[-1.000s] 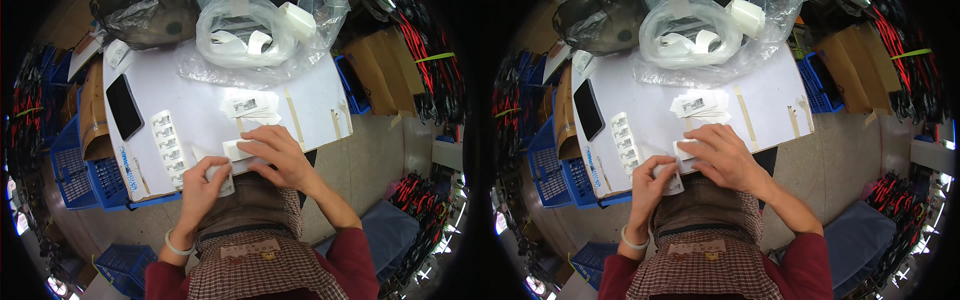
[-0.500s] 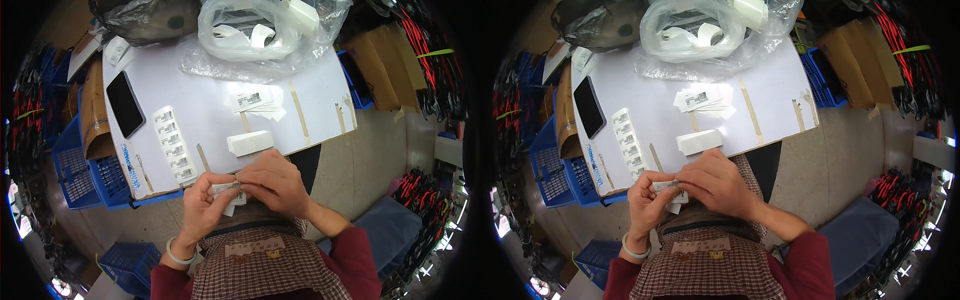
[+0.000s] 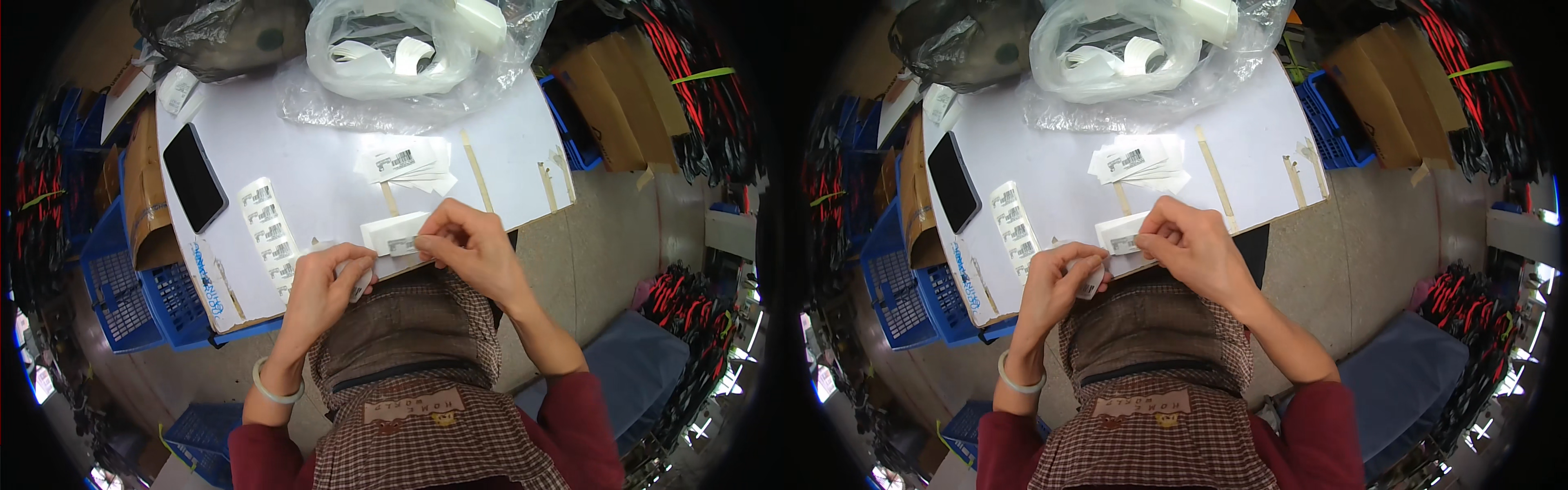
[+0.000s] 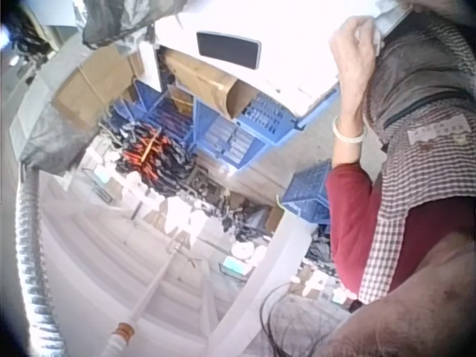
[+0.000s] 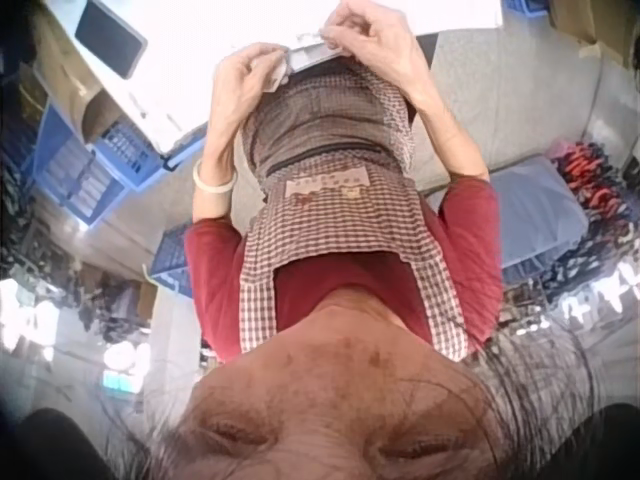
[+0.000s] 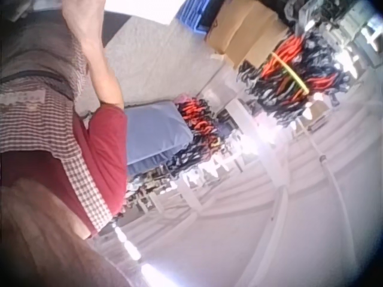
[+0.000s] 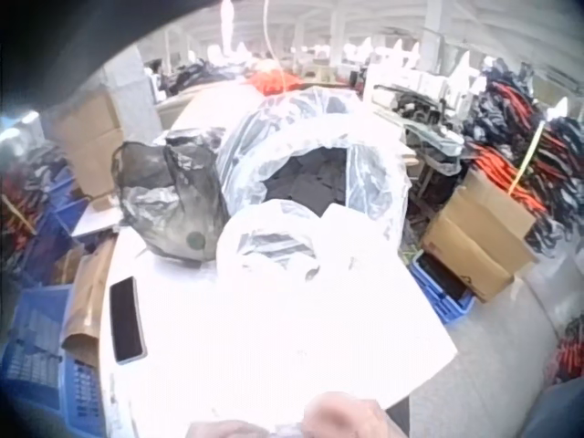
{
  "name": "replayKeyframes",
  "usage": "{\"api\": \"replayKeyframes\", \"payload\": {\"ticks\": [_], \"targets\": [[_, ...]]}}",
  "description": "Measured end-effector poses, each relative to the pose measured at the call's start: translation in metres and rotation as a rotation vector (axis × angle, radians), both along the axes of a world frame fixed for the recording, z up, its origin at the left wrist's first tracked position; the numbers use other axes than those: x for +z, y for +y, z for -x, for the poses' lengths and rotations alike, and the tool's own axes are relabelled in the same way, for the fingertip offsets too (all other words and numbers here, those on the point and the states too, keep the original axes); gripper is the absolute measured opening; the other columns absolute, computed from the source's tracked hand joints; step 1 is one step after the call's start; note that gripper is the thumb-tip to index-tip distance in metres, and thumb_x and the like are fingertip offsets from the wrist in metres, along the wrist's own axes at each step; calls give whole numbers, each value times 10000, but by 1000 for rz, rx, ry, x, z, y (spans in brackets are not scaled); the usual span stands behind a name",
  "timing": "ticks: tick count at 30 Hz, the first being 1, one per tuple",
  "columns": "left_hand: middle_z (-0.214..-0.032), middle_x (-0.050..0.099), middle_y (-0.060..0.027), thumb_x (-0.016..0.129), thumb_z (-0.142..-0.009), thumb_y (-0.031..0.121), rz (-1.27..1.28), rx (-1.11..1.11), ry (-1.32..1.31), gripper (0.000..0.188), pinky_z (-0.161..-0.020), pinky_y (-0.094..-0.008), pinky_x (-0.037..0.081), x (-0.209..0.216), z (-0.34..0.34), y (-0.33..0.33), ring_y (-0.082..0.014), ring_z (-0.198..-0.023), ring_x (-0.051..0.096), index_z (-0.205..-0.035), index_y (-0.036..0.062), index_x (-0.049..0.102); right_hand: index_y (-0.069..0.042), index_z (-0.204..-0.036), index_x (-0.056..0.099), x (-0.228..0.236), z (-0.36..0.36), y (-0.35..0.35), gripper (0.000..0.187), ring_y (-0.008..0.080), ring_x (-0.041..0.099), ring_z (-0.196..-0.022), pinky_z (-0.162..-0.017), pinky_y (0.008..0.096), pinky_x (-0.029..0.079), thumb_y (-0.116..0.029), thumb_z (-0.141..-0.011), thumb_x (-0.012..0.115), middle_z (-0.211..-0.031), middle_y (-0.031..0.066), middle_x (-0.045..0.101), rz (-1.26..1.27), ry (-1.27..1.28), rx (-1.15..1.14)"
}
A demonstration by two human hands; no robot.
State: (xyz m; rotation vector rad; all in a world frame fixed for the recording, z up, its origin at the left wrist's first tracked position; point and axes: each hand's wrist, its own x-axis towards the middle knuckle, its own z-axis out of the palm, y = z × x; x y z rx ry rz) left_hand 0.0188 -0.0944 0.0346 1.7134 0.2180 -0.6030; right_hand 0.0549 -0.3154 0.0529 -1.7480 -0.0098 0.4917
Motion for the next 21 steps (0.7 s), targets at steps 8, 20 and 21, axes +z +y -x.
{"api": "replayKeyframes", "payload": {"ticks": [8,20,21], "targets": [[-560,628,-56,680,-865,194,-319,-69,-71,273,-470,-240,413,-12,-18,-9,-71,-514,544,-755,-54,711,27,-778,611,-14,-9,11,118,128,624,-544,-517,265,476,-50,-828,685,-624,90,655,119,-22,72],[-572,630,-49,679,-858,193,-291,-36,-71,270,-481,-242,417,-13,-16,-7,-75,-522,542,-755,-55,706,21,-777,627,-14,-10,17,121,129,624,-549,-528,259,479,-67,-825,693,-615,81,654,210,-36,79],[-572,630,-48,681,-859,197,-286,-37,-71,273,-479,-243,417,-13,-17,-7,-75,-520,542,-755,-54,706,20,-757,621,-14,-9,18,138,162,645,-538,-534,283,498,-78,-808,703,-600,97,653,212,-43,63]]}}
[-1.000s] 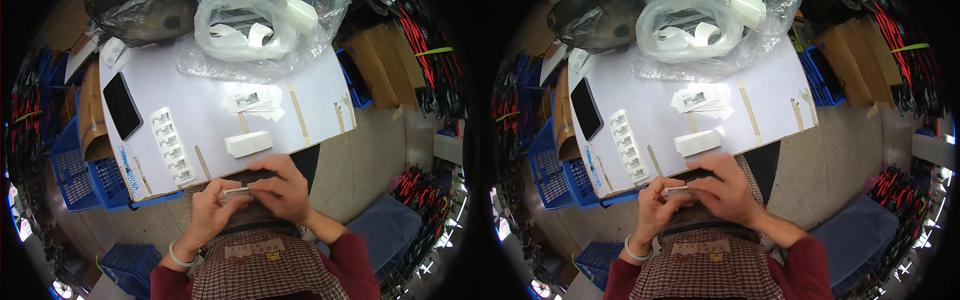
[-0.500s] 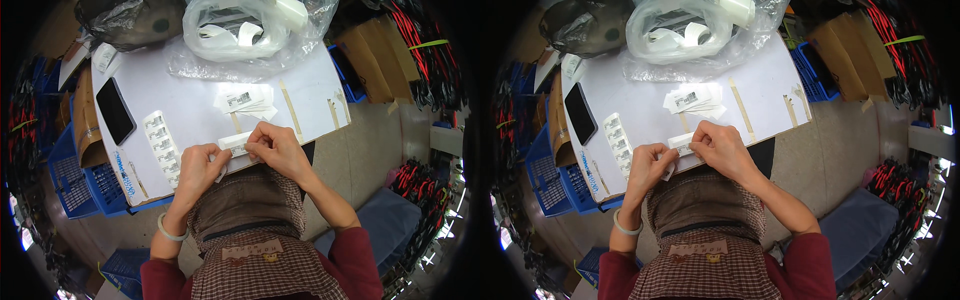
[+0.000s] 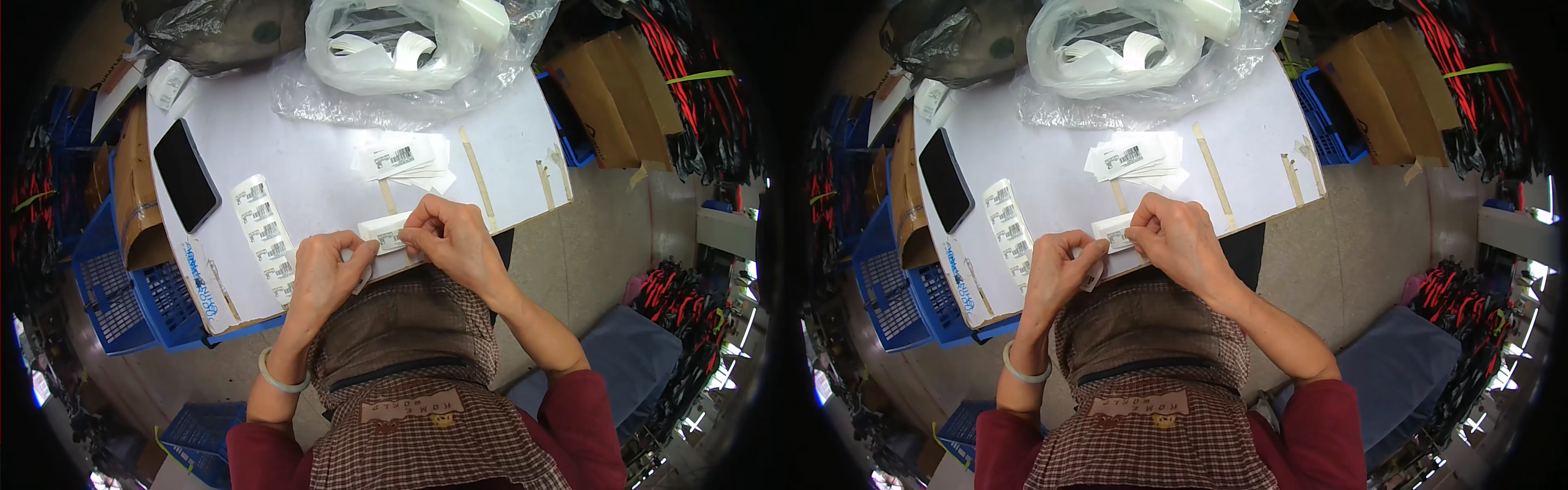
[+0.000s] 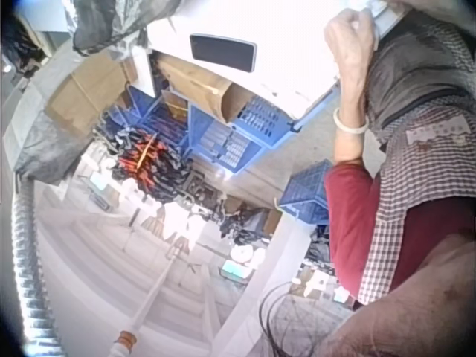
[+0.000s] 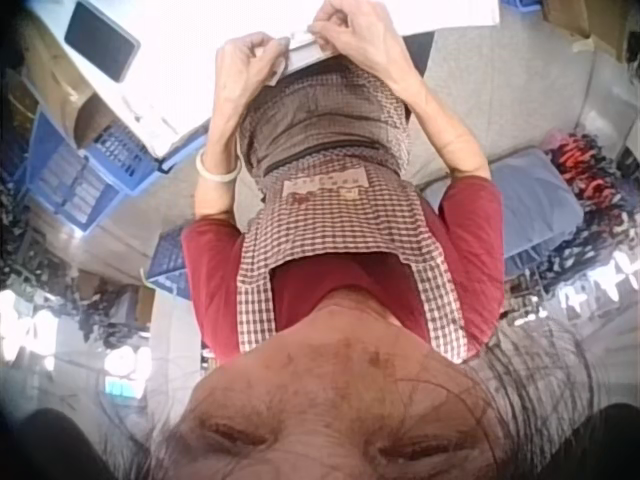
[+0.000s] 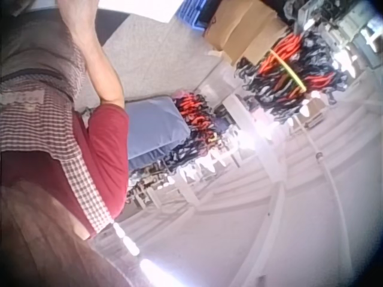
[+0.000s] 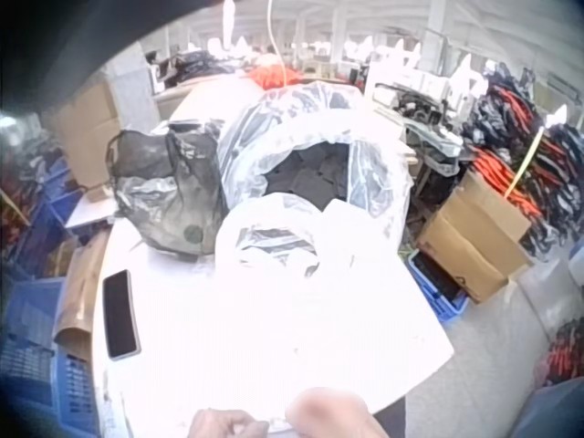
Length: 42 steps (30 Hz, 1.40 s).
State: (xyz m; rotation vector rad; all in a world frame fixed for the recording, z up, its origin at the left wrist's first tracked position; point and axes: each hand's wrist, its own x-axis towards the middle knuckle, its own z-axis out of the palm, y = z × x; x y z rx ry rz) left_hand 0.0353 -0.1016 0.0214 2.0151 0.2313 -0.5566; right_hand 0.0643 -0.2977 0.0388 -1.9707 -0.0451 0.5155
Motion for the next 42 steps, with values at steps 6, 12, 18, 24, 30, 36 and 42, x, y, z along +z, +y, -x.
{"api": "replayKeyframes", "payload": {"ticks": [6,12,18,24,30,36,42], "targets": [[-512,594,-96,695,-863,247,-112,-74,-39,318,-462,-306,410,5,-7,-6,-122,-450,537,-725,-39,710,11,-765,624,-10,5,1,118,283,650,-560,-555,358,503,-73,-791,703,-613,141,639,41,-102,-22],[-456,549,-110,707,-862,267,-98,-9,-196,366,-462,-337,411,11,-8,-8,-135,-407,499,-652,-32,683,21,-813,631,-3,-2,-1,110,65,578,-563,-512,225,444,-68,-848,685,-627,56,654,49,-102,45],[-456,548,-117,729,-812,273,-371,-90,-324,347,-473,-369,404,20,-70,-9,-194,-425,507,-586,17,666,19,-699,643,-2,-66,6,232,325,654,-588,-563,395,496,-176,-698,769,-641,181,653,108,-223,-75],[-470,569,-104,735,-788,325,-438,-284,-191,367,-461,-354,383,2,-98,-10,-202,-434,533,-580,28,677,7,-692,647,-3,-80,11,311,346,661,-595,-548,417,491,-245,-643,822,-633,194,646,597,-430,94],[-755,696,-155,645,-903,184,498,123,-21,258,-558,-296,506,24,-64,4,-185,-615,654,-955,-66,683,-20,-819,652,18,-35,8,184,260,650,-634,-578,346,507,-144,-761,776,-700,114,643,-47,-600,52],[-924,689,-260,541,-950,-11,688,45,-83,234,-729,-326,619,59,-23,7,-292,-834,724,-1155,-122,527,13,-940,680,18,-9,11,155,201,667,-753,-664,299,523,-38,-801,729,-852,122,675,-298,-550,64],[-867,695,-241,584,-940,14,588,170,-11,129,-634,-305,615,56,11,2,-267,-755,728,-998,-96,550,12,-862,640,17,1,7,109,236,640,-990,-837,328,504,-23,-792,717,-1049,138,645,-384,-472,50]]}}
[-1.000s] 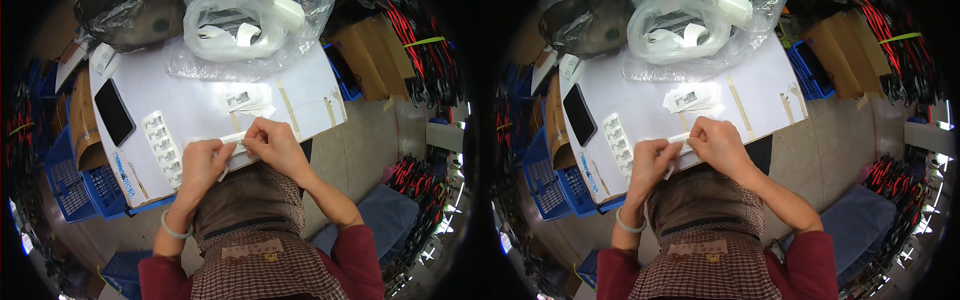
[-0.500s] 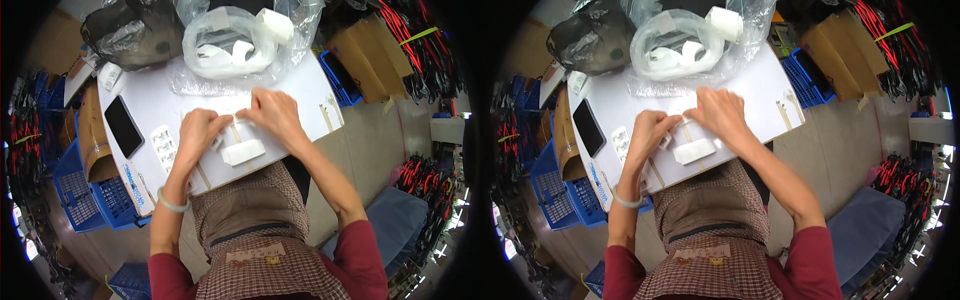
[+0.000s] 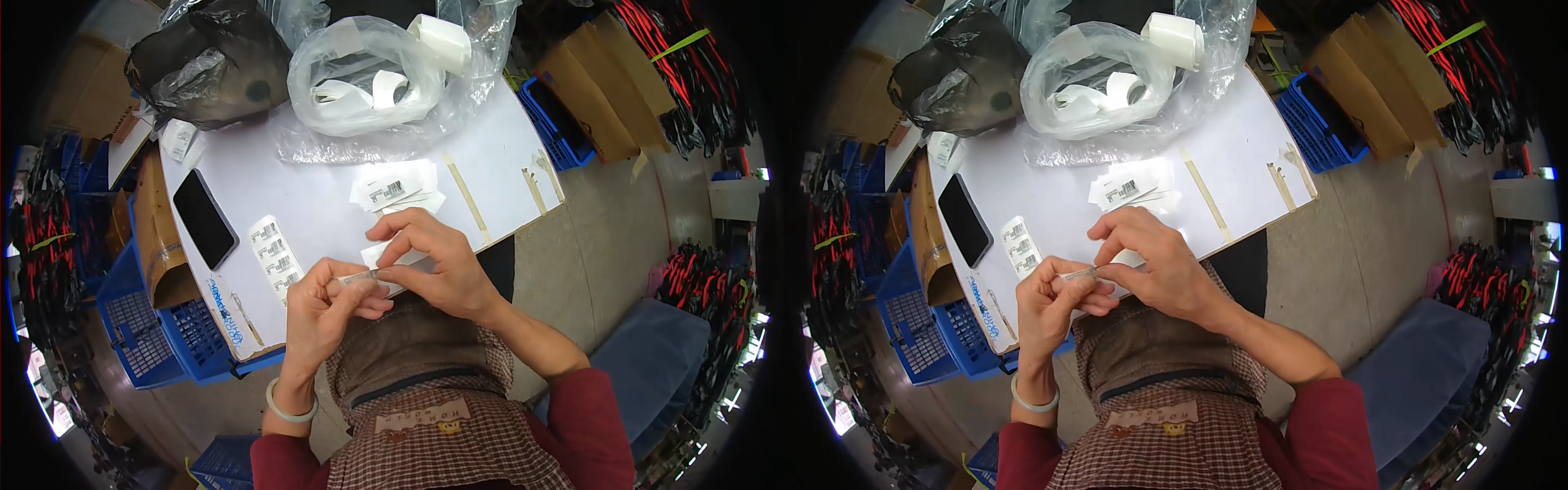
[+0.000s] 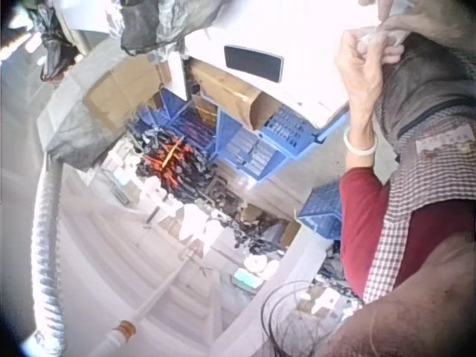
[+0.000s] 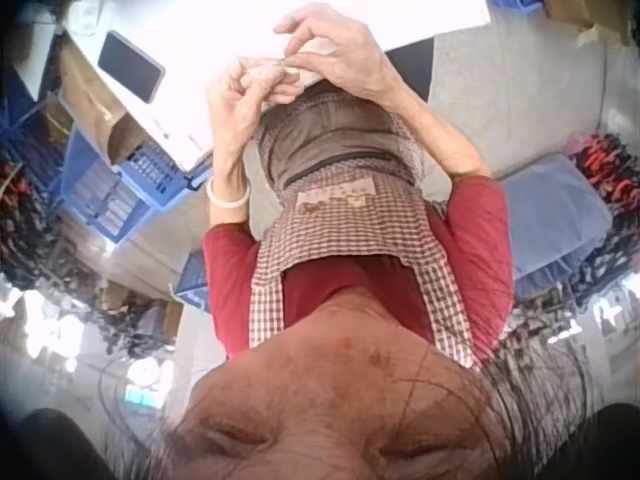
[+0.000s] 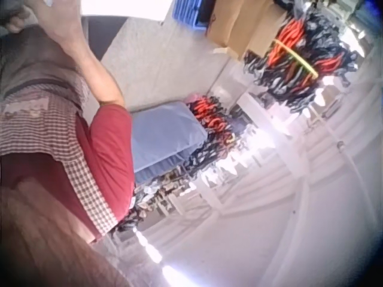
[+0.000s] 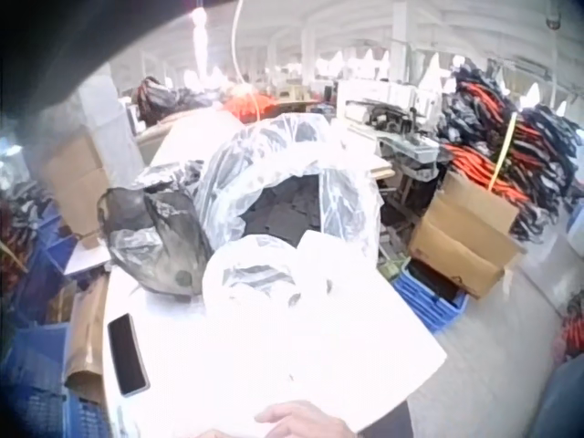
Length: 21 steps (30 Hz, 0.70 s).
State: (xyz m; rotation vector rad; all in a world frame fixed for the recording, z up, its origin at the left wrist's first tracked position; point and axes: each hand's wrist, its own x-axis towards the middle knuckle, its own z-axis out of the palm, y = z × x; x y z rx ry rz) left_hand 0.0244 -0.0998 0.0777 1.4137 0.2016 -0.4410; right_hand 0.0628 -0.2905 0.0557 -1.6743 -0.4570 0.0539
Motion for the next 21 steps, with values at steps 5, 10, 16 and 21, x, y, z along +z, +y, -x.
{"api": "replayKeyframes", "payload": {"ticks": [5,10,16,21], "targets": [[-843,704,-180,663,-891,70,-290,-109,77,160,-616,-268,586,-28,19,22,-213,-714,715,-967,-55,597,-15,-886,640,3,-4,-45,72,148,626,-990,-844,286,492,-30,-836,690,-1068,122,649,-237,311,-111],[-726,685,-96,676,-903,149,-401,-119,69,202,-523,-219,519,-42,2,4,-127,-607,658,-864,-49,681,20,-872,618,3,-1,-32,96,88,617,-678,-597,238,475,-58,-867,675,-733,55,646,140,604,-5],[-553,604,-58,686,-889,212,-594,-217,19,319,-423,-229,448,-53,-12,-4,-102,-480,593,-732,-66,696,29,-842,605,-17,-4,-18,122,119,591,-560,-519,278,457,-65,-850,683,-632,75,628,314,485,2],[-551,616,-65,677,-883,207,-599,-231,16,307,-414,-229,432,-55,-13,-3,-100,-467,585,-734,-61,699,14,-844,616,-19,-7,-16,109,77,555,-543,-498,239,434,-68,-863,685,-625,42,633,395,427,11]]}}
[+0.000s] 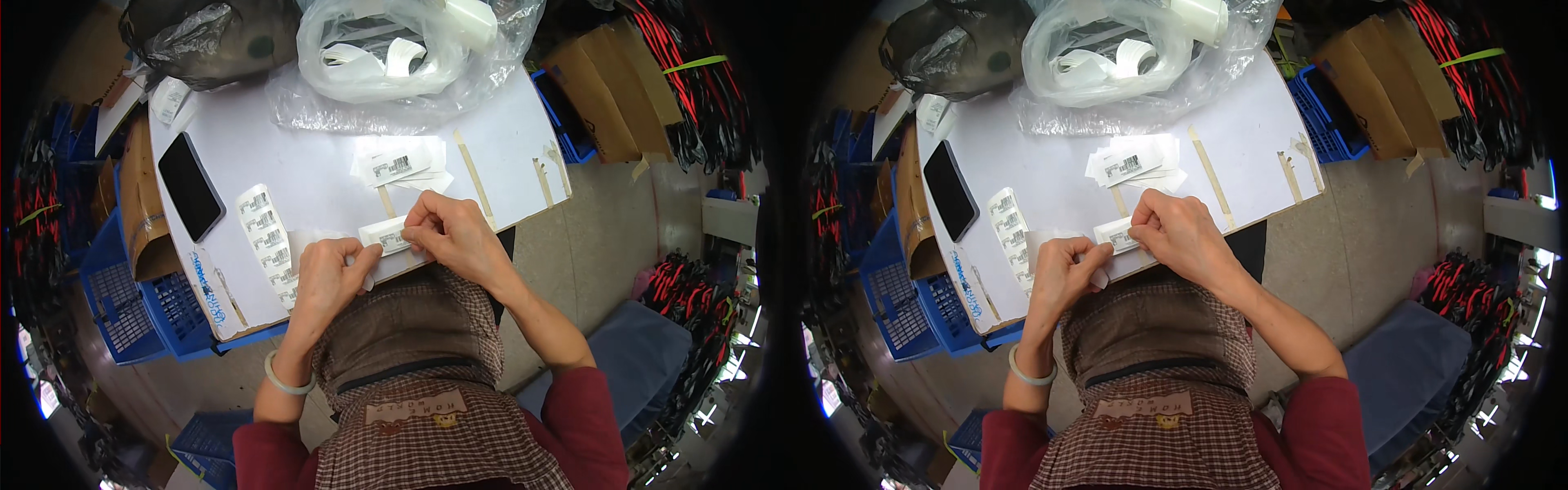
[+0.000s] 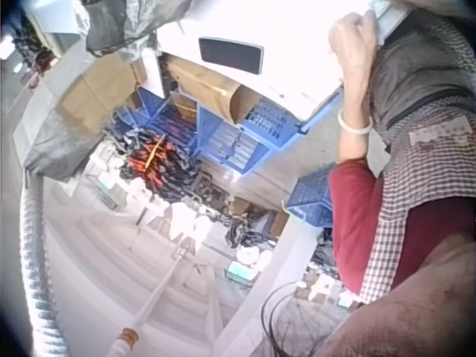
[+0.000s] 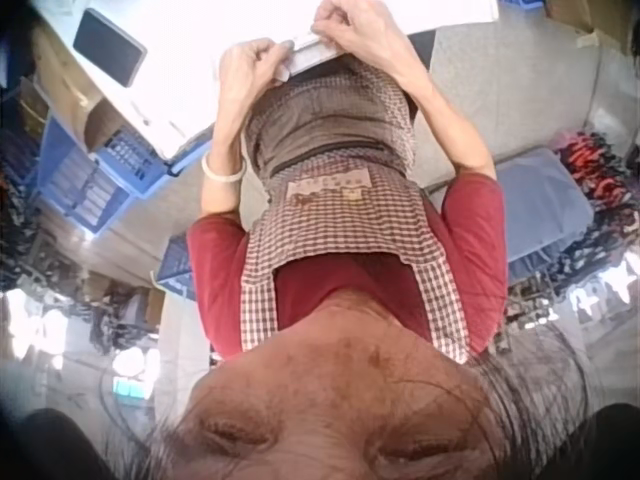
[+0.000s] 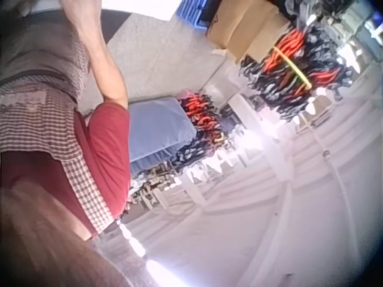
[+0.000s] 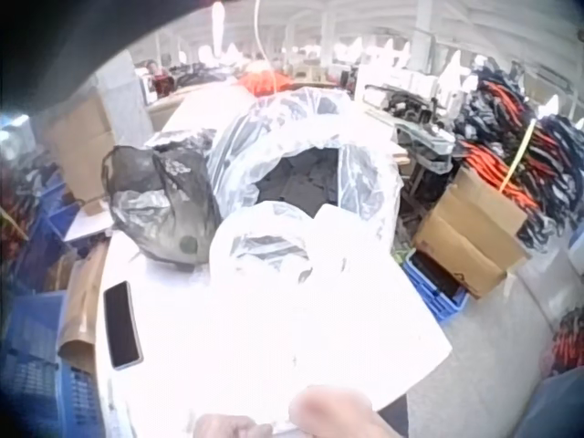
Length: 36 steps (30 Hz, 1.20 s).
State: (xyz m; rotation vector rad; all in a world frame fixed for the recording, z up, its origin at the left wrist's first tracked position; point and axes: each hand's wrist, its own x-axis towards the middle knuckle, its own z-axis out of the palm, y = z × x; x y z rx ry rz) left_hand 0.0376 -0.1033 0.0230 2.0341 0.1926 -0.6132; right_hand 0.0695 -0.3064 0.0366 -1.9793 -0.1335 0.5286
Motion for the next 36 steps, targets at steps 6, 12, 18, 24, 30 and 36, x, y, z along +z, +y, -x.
{"api": "replayKeyframes", "payload": {"ticks": [6,12,18,24,30,36], "targets": [[-559,626,-66,668,-890,209,21,13,22,305,-423,-223,435,-1,1,2,-98,-474,583,-743,-56,702,21,-836,625,-3,1,4,112,88,588,-557,-508,242,449,-70,-859,686,-633,54,646,37,-40,6],[-540,609,-61,671,-903,248,91,43,72,344,-420,-219,402,0,0,2,-94,-453,554,-725,-45,698,15,-824,624,-6,2,5,100,102,600,-557,-511,257,460,-62,-852,682,-636,63,654,78,-89,11],[-469,546,-45,685,-902,280,-152,-74,-143,394,-406,-260,354,0,-2,-10,-85,-412,490,-655,-27,680,16,-823,620,-6,6,9,95,100,584,-549,-515,265,450,-57,-845,676,-613,53,633,210,-278,40],[-461,540,-52,704,-874,307,-135,112,-292,423,-420,-297,367,29,-20,-1,-113,-394,476,-604,-15,658,6,-782,617,17,-31,-4,110,318,652,-603,-585,401,509,-85,-781,679,-666,165,657,-141,-76,-182],[-495,597,-82,727,-803,302,-428,-184,-257,362,-472,-333,418,3,-92,-11,-177,-428,554,-604,3,682,24,-730,610,-8,-74,18,250,371,669,-666,-598,437,506,-168,-719,769,-680,207,654,403,-431,-1],[-474,560,-86,709,-827,265,-317,-163,-508,354,-447,-326,398,0,-79,-10,-119,-465,547,-618,-17,668,40,-712,624,-4,-66,0,405,374,646,-605,-563,446,491,-333,-734,779,-645,217,635,416,-469,-76]]}}
